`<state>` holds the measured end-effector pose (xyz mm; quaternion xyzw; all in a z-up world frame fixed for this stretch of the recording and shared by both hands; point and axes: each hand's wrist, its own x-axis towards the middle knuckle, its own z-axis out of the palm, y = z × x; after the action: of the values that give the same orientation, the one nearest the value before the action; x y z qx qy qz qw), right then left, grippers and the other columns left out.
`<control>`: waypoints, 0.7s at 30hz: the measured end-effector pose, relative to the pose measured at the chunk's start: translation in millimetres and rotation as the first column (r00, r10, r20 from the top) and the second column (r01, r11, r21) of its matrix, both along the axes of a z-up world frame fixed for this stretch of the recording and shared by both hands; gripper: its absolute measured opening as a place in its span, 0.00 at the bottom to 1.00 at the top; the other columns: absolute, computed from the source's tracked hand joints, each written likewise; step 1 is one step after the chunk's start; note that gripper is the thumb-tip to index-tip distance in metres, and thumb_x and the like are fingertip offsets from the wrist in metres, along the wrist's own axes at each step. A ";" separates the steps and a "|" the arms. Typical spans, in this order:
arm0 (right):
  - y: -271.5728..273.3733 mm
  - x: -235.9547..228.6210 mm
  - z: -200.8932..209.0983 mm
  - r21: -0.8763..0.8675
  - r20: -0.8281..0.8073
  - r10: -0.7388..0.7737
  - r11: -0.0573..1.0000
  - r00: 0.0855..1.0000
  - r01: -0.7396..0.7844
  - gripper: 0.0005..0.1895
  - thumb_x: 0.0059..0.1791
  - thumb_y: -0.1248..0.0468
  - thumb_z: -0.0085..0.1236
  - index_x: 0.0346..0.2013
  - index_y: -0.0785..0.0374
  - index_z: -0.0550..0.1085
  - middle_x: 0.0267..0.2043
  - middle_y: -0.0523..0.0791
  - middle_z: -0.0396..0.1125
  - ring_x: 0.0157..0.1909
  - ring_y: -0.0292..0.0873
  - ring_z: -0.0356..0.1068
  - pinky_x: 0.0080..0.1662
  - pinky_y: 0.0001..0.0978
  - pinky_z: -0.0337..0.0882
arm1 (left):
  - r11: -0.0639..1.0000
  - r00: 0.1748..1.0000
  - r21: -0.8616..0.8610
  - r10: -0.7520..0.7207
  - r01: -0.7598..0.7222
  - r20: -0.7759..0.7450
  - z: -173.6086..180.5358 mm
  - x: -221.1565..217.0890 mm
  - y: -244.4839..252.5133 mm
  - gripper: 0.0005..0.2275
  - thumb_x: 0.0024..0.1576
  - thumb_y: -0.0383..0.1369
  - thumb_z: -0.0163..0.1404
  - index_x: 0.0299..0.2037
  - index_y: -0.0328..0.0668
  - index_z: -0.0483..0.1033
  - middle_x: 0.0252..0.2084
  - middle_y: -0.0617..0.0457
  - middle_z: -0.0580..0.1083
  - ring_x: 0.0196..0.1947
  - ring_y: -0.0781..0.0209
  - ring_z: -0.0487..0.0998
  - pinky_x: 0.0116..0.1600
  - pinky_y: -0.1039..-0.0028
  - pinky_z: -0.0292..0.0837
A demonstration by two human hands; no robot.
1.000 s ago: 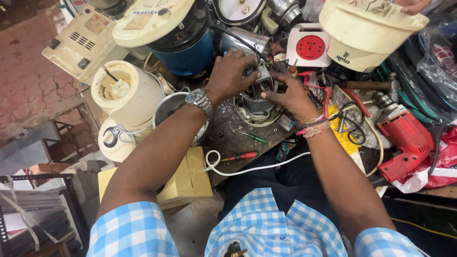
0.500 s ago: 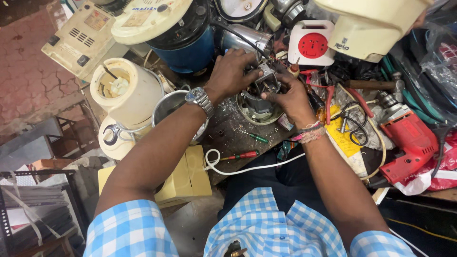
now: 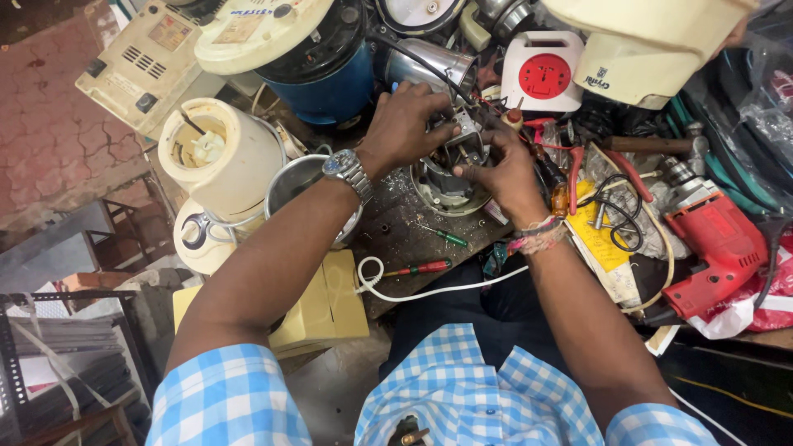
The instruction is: The person works on a disassembled appliance motor, using a screwdriver to adjust internal components and wires. They handle small parts and tools on a cluttered workbench while manipulating the motor assembly.
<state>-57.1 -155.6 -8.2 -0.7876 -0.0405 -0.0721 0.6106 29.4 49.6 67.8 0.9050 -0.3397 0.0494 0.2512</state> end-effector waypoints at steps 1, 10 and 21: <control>0.7 -2.2 1.1 0.016 -0.061 -0.024 1.000 0.998 0.025 0.26 0.38 0.69 0.77 0.48 0.66 0.75 0.55 0.46 0.72 0.59 0.42 0.70 0.62 0.33 0.71 | 1.000 1.000 0.027 -0.010 0.010 -0.006 1.3 0.8 -1.4 0.15 0.55 0.47 0.59 0.46 0.52 0.79 0.47 0.51 0.74 0.55 0.48 0.69 0.52 0.51 0.59; -55.5 -52.4 -23.1 -0.352 -0.180 -0.340 0.898 0.923 0.263 0.15 0.49 0.62 0.67 0.48 0.64 0.77 0.49 0.49 0.74 0.50 0.48 0.76 0.53 0.37 0.74 | 0.988 0.985 0.092 -0.136 0.126 0.104 2.7 -12.2 -6.8 0.18 0.52 0.47 0.61 0.47 0.48 0.78 0.45 0.49 0.73 0.52 0.47 0.69 0.55 0.47 0.58; -33.7 -76.7 -47.9 -0.892 0.158 -0.059 0.419 0.986 0.168 0.15 0.41 0.59 0.70 0.40 0.61 0.80 0.45 0.51 0.73 0.48 0.57 0.70 0.50 0.51 0.69 | 0.902 1.000 -0.432 0.000 -0.004 -0.011 15.6 -24.5 -2.7 0.10 0.61 0.36 0.60 0.49 0.43 0.79 0.38 0.52 0.77 0.33 0.60 0.79 0.40 0.71 0.73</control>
<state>-133.7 -189.2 -56.1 -0.9878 -0.0506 -0.1202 0.0853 5.0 47.0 83.4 0.8274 -0.3180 0.1188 0.4473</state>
